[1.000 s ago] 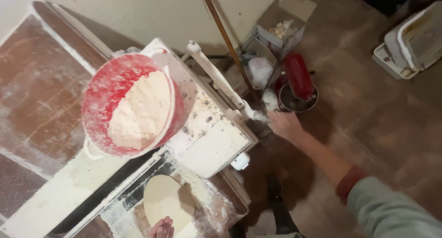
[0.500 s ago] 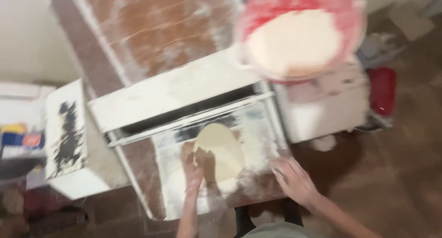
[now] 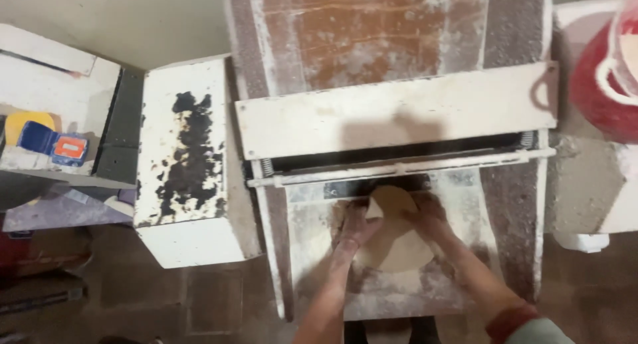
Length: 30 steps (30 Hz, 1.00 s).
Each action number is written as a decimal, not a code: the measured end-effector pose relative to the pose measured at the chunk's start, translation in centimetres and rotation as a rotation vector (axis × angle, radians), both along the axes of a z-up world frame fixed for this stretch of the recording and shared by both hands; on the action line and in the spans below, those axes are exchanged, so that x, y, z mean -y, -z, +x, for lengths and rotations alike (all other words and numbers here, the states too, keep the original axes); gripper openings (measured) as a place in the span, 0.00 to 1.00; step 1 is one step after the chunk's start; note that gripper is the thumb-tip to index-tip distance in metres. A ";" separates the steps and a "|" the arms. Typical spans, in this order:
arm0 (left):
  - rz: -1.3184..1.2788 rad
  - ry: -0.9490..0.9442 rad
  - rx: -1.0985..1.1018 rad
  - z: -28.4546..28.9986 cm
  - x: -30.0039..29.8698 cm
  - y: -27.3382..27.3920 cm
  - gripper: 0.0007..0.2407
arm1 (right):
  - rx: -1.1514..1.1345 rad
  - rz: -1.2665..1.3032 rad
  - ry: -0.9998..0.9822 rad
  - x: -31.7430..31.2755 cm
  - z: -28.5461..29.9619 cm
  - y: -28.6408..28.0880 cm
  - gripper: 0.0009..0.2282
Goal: Using a dough sheeter machine to flatten dough portions.
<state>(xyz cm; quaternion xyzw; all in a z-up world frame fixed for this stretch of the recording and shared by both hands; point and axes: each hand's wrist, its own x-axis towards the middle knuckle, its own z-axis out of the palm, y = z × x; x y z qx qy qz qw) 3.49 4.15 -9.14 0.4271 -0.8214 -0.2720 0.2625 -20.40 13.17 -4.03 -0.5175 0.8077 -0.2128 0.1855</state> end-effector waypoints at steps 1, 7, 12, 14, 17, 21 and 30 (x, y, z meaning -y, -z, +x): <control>0.009 0.017 -0.014 0.7 0.0 2.1 0.21 | 0.122 -0.013 -0.023 -0.5 -0.4 -0.7 0.25; 0.914 0.387 -0.518 2.7 2.3 -16.8 0.20 | 0.491 0.230 -0.094 -0.6 -2.0 -19.3 0.24; 0.787 0.675 -0.622 1.8 8.7 -35.6 0.31 | 0.424 0.161 0.222 5.2 -3.0 -37.8 0.29; 0.211 0.667 -0.602 -0.3 12.9 -40.4 0.28 | 0.427 -0.156 0.297 9.7 -1.7 -45.6 0.12; 0.141 0.617 -0.488 -2.9 20.3 -43.2 0.23 | 0.558 -0.617 -0.083 15.3 -4.3 -47.8 0.13; -0.144 0.513 -0.481 -7.5 28.3 -42.3 0.18 | 0.392 -0.526 0.049 26.1 -9.3 -44.2 0.13; -0.205 0.186 -0.337 -15.4 45.5 -25.8 0.20 | 0.445 -0.418 0.030 41.7 -17.3 -30.2 0.09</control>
